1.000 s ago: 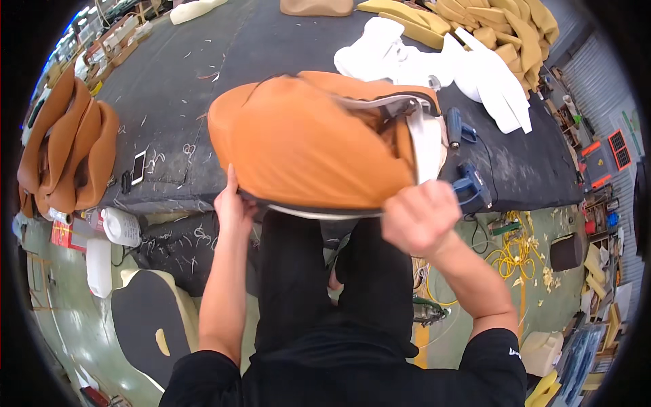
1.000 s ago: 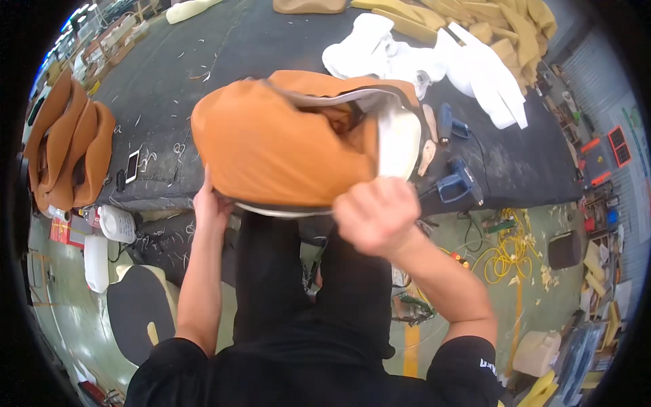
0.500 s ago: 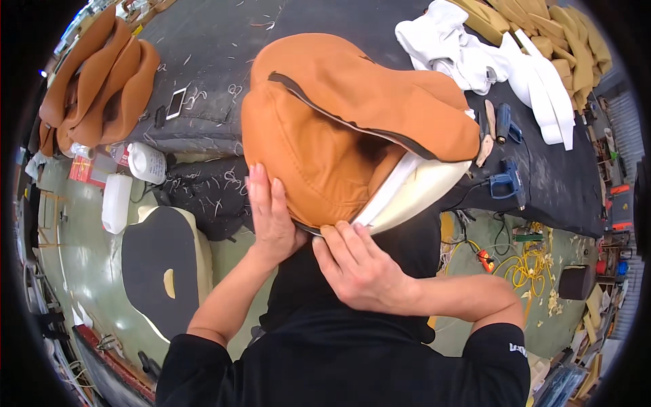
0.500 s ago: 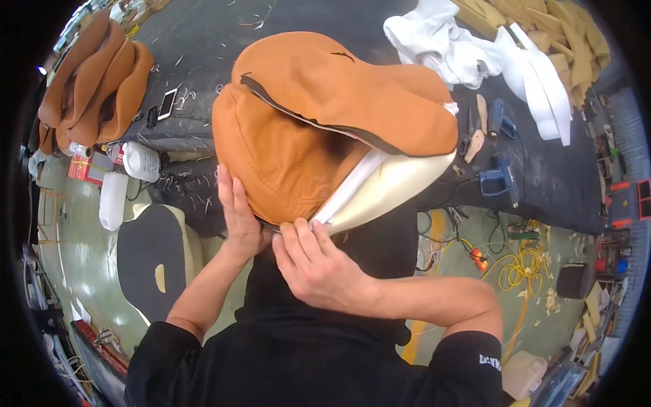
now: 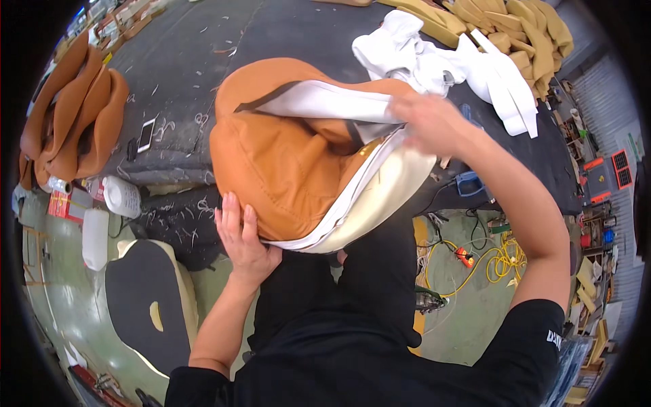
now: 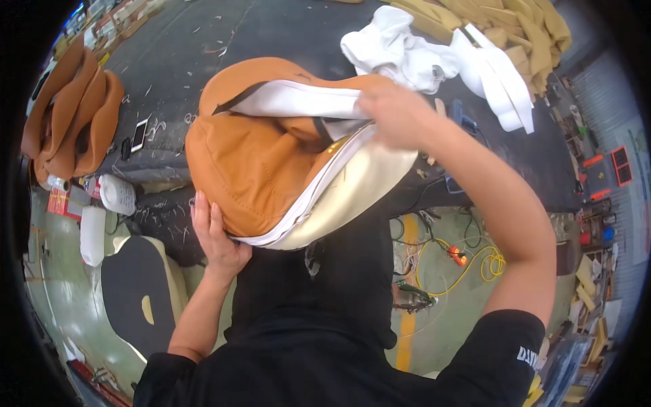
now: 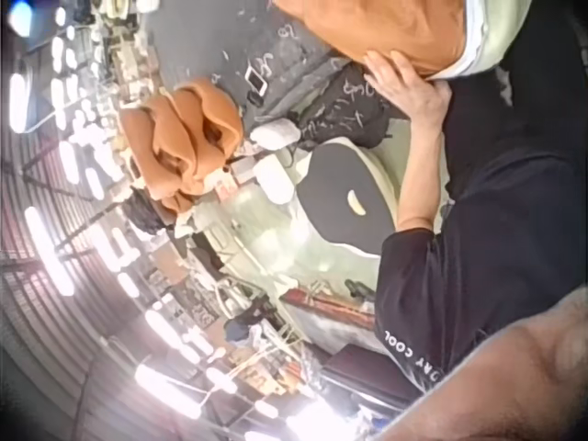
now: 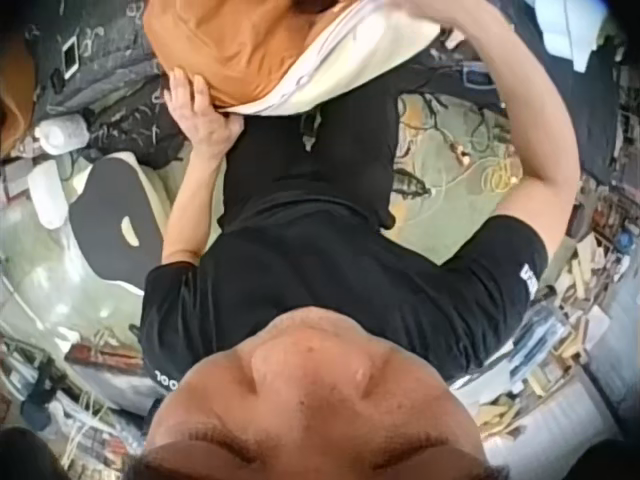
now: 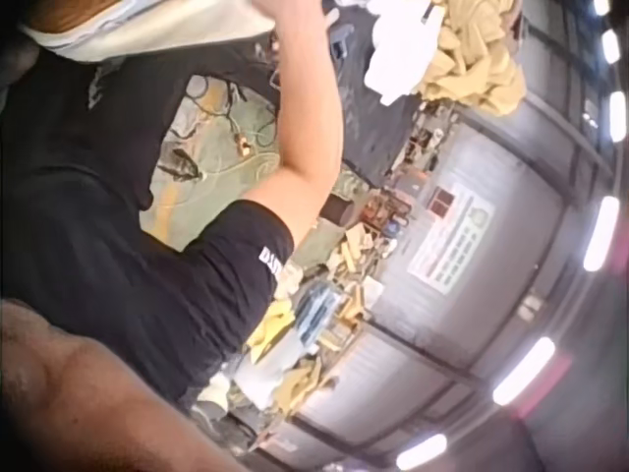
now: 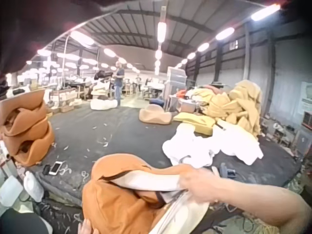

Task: Applying spray adhesive to a foam chair seat and fitting a leather cover over it.

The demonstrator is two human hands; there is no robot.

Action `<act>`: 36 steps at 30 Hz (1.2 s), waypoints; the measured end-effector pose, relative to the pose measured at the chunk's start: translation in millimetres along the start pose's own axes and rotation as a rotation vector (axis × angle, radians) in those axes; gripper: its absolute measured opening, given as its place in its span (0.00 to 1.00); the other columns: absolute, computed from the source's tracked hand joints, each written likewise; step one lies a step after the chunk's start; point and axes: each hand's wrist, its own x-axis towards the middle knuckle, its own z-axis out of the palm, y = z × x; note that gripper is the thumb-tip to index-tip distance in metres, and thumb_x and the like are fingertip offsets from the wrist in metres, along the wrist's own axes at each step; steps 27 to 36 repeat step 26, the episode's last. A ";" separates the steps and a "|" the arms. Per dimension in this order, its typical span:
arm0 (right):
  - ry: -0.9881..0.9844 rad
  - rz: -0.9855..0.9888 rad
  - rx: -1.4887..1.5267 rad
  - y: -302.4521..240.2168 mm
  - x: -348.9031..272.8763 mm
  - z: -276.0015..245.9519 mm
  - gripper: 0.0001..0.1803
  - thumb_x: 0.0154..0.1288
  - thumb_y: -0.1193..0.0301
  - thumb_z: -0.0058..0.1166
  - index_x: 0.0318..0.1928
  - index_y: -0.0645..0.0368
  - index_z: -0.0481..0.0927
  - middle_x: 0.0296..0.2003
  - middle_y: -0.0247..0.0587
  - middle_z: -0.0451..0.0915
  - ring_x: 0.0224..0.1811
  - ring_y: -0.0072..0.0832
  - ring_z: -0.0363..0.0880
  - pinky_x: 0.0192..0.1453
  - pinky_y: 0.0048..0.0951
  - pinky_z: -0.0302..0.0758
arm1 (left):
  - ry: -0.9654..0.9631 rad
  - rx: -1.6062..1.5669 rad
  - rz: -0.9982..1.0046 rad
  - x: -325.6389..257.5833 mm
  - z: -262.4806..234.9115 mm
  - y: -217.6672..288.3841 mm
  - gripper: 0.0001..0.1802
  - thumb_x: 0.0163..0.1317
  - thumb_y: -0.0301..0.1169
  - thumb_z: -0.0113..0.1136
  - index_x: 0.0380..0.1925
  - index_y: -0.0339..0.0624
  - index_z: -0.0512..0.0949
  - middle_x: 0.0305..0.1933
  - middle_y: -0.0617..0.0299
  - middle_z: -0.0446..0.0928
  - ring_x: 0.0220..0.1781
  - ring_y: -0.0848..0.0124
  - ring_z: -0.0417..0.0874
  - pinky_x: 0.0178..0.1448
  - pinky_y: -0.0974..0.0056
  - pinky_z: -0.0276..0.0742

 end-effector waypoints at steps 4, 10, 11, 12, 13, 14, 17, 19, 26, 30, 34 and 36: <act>0.256 0.645 -0.298 46.6 26.7 -7.3 0.27 0.65 0.52 0.71 0.55 0.59 0.85 0.53 0.52 0.86 0.59 0.48 0.85 0.63 0.55 0.78 | 0.008 0.047 0.003 -5.4 -6.6 -8.9 0.47 0.62 0.37 0.67 0.80 0.41 0.59 0.82 0.33 0.60 0.83 0.35 0.64 0.82 0.30 0.56; -0.194 0.422 0.295 66.5 30.0 18.6 0.23 0.71 0.57 0.64 0.58 0.61 0.86 0.44 0.53 0.90 0.50 0.49 0.90 0.51 0.50 0.83 | 0.029 0.011 0.029 -2.8 -0.3 -15.6 0.49 0.63 0.39 0.68 0.80 0.37 0.57 0.83 0.32 0.59 0.84 0.37 0.62 0.81 0.32 0.58; -0.011 0.503 0.699 84.2 41.1 27.5 0.25 0.72 0.60 0.64 0.63 0.61 0.82 0.44 0.49 0.90 0.49 0.47 0.90 0.49 0.48 0.83 | 0.030 0.009 0.031 -3.6 -0.2 -16.8 0.49 0.63 0.39 0.69 0.80 0.37 0.57 0.83 0.32 0.59 0.84 0.37 0.62 0.81 0.32 0.58; 0.183 0.566 1.099 88.9 51.2 26.4 0.27 0.73 0.63 0.65 0.68 0.60 0.79 0.44 0.45 0.90 0.48 0.44 0.90 0.48 0.47 0.83 | 0.018 0.011 0.036 -5.3 -1.2 -18.8 0.50 0.62 0.39 0.69 0.80 0.37 0.57 0.83 0.33 0.58 0.84 0.37 0.62 0.81 0.33 0.59; 0.540 0.462 1.165 94.6 56.9 24.1 0.34 0.74 0.64 0.66 0.74 0.62 0.72 0.52 0.47 0.89 0.57 0.40 0.87 0.57 0.40 0.83 | 0.016 0.008 0.027 -6.2 -1.1 -19.6 0.50 0.62 0.39 0.70 0.80 0.37 0.57 0.83 0.33 0.58 0.83 0.38 0.63 0.81 0.33 0.59; 0.737 0.374 1.219 80.3 64.8 21.8 0.37 0.73 0.60 0.68 0.75 0.62 0.72 0.62 0.49 0.82 0.67 0.38 0.80 0.66 0.39 0.77 | 0.013 0.015 0.013 -9.2 -3.7 -20.3 0.50 0.63 0.40 0.70 0.81 0.37 0.57 0.83 0.33 0.58 0.83 0.38 0.63 0.82 0.34 0.59; 0.507 0.231 0.836 47.6 27.2 24.9 0.50 0.67 0.52 0.74 0.80 0.63 0.64 0.79 0.54 0.67 0.82 0.38 0.64 0.83 0.39 0.63 | 0.026 0.036 -0.007 -17.5 -8.3 -27.0 0.50 0.66 0.44 0.70 0.81 0.37 0.57 0.84 0.34 0.57 0.83 0.39 0.63 0.82 0.35 0.58; 0.192 0.156 0.666 34.9 -4.7 32.2 0.48 0.59 0.51 0.78 0.72 0.65 0.73 0.68 0.55 0.75 0.73 0.48 0.73 0.77 0.45 0.70 | 0.029 0.042 -0.022 -14.7 -5.6 -31.5 0.50 0.68 0.47 0.69 0.81 0.37 0.56 0.84 0.34 0.58 0.83 0.39 0.63 0.83 0.37 0.58; 0.200 0.029 0.572 31.2 -33.9 48.6 0.27 0.62 0.53 0.76 0.57 0.51 0.86 0.49 0.47 0.87 0.55 0.43 0.85 0.60 0.42 0.79 | -0.102 0.178 -0.099 -12.1 -28.6 -50.9 0.52 0.69 0.49 0.68 0.82 0.36 0.52 0.85 0.36 0.58 0.85 0.38 0.62 0.84 0.33 0.52; 0.200 0.029 0.572 31.2 -33.9 48.6 0.27 0.62 0.53 0.76 0.57 0.51 0.86 0.49 0.47 0.87 0.55 0.43 0.85 0.60 0.42 0.79 | -0.102 0.178 -0.099 -12.1 -28.6 -50.9 0.52 0.69 0.49 0.68 0.82 0.36 0.52 0.85 0.36 0.58 0.85 0.38 0.62 0.84 0.33 0.52; 0.200 0.029 0.572 31.2 -33.9 48.6 0.27 0.62 0.53 0.76 0.57 0.51 0.86 0.49 0.47 0.87 0.55 0.43 0.85 0.60 0.42 0.79 | -0.102 0.178 -0.099 -12.1 -28.6 -50.9 0.52 0.69 0.49 0.68 0.82 0.36 0.52 0.85 0.36 0.58 0.85 0.38 0.62 0.84 0.33 0.52; 0.200 0.029 0.572 31.2 -33.9 48.6 0.27 0.62 0.53 0.76 0.57 0.51 0.86 0.49 0.47 0.87 0.55 0.43 0.85 0.60 0.42 0.79 | -0.102 0.178 -0.099 -12.1 -28.6 -50.9 0.52 0.69 0.49 0.68 0.82 0.36 0.52 0.85 0.36 0.58 0.85 0.38 0.62 0.84 0.33 0.52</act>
